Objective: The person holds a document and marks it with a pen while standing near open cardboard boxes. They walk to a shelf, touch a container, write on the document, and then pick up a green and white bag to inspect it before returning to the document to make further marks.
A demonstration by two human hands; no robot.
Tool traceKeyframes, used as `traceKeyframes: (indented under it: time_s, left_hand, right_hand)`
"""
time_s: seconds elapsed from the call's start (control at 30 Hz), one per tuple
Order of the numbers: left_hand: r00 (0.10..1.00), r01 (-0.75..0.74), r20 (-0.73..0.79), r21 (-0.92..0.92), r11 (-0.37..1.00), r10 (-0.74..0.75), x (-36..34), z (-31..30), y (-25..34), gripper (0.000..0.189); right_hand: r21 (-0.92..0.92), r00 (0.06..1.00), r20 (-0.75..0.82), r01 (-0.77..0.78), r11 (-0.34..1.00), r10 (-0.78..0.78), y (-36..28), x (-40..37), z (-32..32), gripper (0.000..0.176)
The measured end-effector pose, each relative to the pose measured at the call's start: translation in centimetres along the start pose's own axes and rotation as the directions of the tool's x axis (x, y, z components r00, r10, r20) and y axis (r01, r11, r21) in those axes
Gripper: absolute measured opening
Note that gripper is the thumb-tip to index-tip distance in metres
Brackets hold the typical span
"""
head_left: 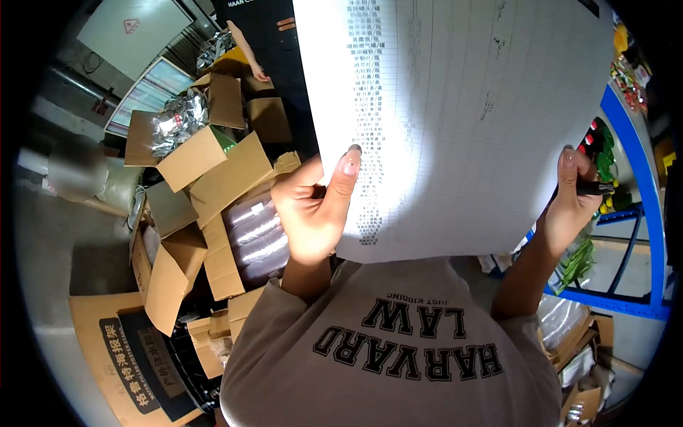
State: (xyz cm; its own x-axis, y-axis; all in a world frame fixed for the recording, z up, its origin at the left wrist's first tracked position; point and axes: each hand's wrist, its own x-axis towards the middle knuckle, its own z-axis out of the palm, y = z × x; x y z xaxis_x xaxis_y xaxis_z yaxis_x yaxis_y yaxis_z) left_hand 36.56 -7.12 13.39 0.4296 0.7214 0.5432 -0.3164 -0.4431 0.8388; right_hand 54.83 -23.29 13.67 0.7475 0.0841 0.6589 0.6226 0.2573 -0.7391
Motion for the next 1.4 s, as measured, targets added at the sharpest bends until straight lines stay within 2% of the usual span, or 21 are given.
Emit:
traceKeyframes:
  time_s: [0.03, 0.07, 0.17, 0.2, 0.3, 0.4, 0.43, 0.5, 0.53, 0.63, 0.7, 0.77, 0.83, 0.9, 0.97, 1.03, 1.07, 1.17, 1.23, 1.33, 1.4]
  left_hand:
    - [1.0, -0.001, -0.004, 0.02, 1.0, 0.002, -0.1, 0.0, 0.1, 0.014]
    - [0.999, 0.033, 0.005, -0.005, 0.999, -0.033, -0.1, 0.0, 0.5, 0.014]
    - [1.0, -0.031, 0.004, 0.051, 0.998, 0.03, 0.2, -1.1, -1.2, 0.014]
    - [0.999, -0.024, -0.038, 0.027, 0.999, 0.025, 0.5, -0.8, -1.4, 0.014]
    - [0.996, -0.037, -0.084, -0.026, 0.999, 0.035, 1.6, 0.7, -3.4, 0.02]
    - [0.99, -0.071, 0.116, -0.063, 0.995, 0.078, 2.5, 1.5, -5.6, 0.027]
    - [0.987, -0.022, 0.158, -0.079, 0.997, 0.034, 2.8, 2.1, -5.8, 0.022]
    - [0.969, 0.246, 0.006, -0.162, 0.956, -0.248, 2.8, 5.8, -4.9, 0.019]
    - [0.969, 0.237, 0.096, -0.129, 0.963, -0.226, 3.2, 6.6, -5.4, 0.019]
    - [0.94, 0.276, 0.266, -0.228, 0.934, -0.213, 4.5, 10.4, -7.2, 0.017]
    - [0.934, 0.266, 0.309, -0.261, 0.928, -0.181, 5.4, 14.0, -7.5, 0.018]
    - [0.92, 0.29, 0.349, -0.301, 0.908, -0.179, 5.5, 17.0, -7.6, 0.019]
    - [0.906, 0.324, 0.383, -0.355, 0.877, -0.18, 5.7, 19.9, -7.6, 0.019]
    - [0.906, 0.334, 0.371, -0.327, 0.884, -0.205, 6.1, 21.9, -7.5, 0.02]
    - [0.896, 0.363, 0.37, -0.292, 0.885, -0.246, 6.5, 23.6, -7.0, 0.019]
    - [0.909, 0.362, 0.344, -0.364, 0.858, -0.237, 6.9, 25.2, -6.6, 0.019]
    - [0.913, 0.361, 0.332, -0.392, 0.846, -0.236, 7.2, 25.9, -6.6, 0.019]
    - [0.9, 0.318, 0.398, -0.329, 0.889, -0.174, 7.5, 27.4, -7.5, 0.02]
    - [0.853, 0.388, 0.486, -0.347, 0.854, -0.19, 8.1, 28.9, -7.0, 0.021]
    - [0.837, 0.343, 0.536, -0.361, 0.868, -0.108, 8.6, 32.2, -5.3, 0.022]
    - [0.784, 0.285, 0.621, -0.397, 0.873, 0.027, 9.0, 34.2, -5.5, 0.024]
  right_hand:
    - [-0.002, 1.0, 0.002, -0.016, 1.0, 0.016, -0.1, 0.0, 0.0, 0.008]
    - [-0.08, 0.998, -0.024, 0.058, 0.995, -0.06, 0.3, 0.2, 0.2, 0.023]
    - [0.345, 0.978, 0.167, -0.179, 0.921, 0.127, -0.2, 0.8, -0.9, 0.048]
    - [0.382, 0.969, 0.175, -0.231, 0.895, 0.175, 0.1, 1.2, -1.4, 0.063]
    - [0.413, 0.965, 0.135, -0.261, 0.873, 0.225, 1.2, 1.7, -3.7, 0.059]
    - [0.431, 0.968, 0.115, -0.25, 0.867, 0.221, 0.8, 1.8, -5.6, 0.056]
    - [0.42, 0.962, 0.128, -0.272, 0.866, 0.24, 1.1, 1.7, -6.5, 0.056]
    - [0.406, 0.963, 0.107, -0.271, 0.873, 0.249, 1.7, 1.7, -8.1, 0.055]
    - [0.338, 0.961, 0.037, -0.27, 0.902, 0.273, 1.7, 2.0, -9.0, 0.053]
    - [-0.004, 0.955, -0.292, -0.046, 0.999, 0.042, -0.7, 6.6, -11.9, 0.034]
    - [0.171, 0.945, -0.303, 0.179, 0.969, -0.121, -3.6, 11.2, -14.1, 0.03]
    - [0.241, 0.946, -0.276, 0.241, 0.94, -0.171, -6.2, 16.2, -14.3, 0.035]
    - [0.022, 0.916, -0.292, 0.294, 0.956, -0.275, -4.8, 21.3, -15.1, 0.036]
    - [-0.284, 0.944, -0.269, 0.112, 0.952, -0.191, -3.2, 23.7, -14.3, 0.031]
    - [-0.395, 0.978, -0.192, -0.157, 0.905, 0.085, 2.1, 26.2, -16.8, 0.025]
    - [-0.421, 0.979, -0.084, -0.202, 0.885, 0.184, 4.9, 26.2, -16.9, 0.021]
    - [-0.395, 0.988, -0.033, -0.154, 0.906, 0.154, 4.5, 26.2, -16.8, 0.018]
    - [-0.048, 0.997, 0.016, -0.07, 0.996, 0.071, 3.1, 27.2, -17.7, 0.019]
    - [-0.206, 0.995, 0.075, 0.077, 0.976, -0.062, 0.8, 27.1, -17.2, 0.019]
    - [-0.037, 0.954, 0.223, 0.215, 0.976, -0.201, -1.8, 27.8, -18.4, 0.02]
    - [0.248, 0.965, 0.247, 0.021, 0.969, -0.084, -3.0, 27.4, -18.6, 0.045]
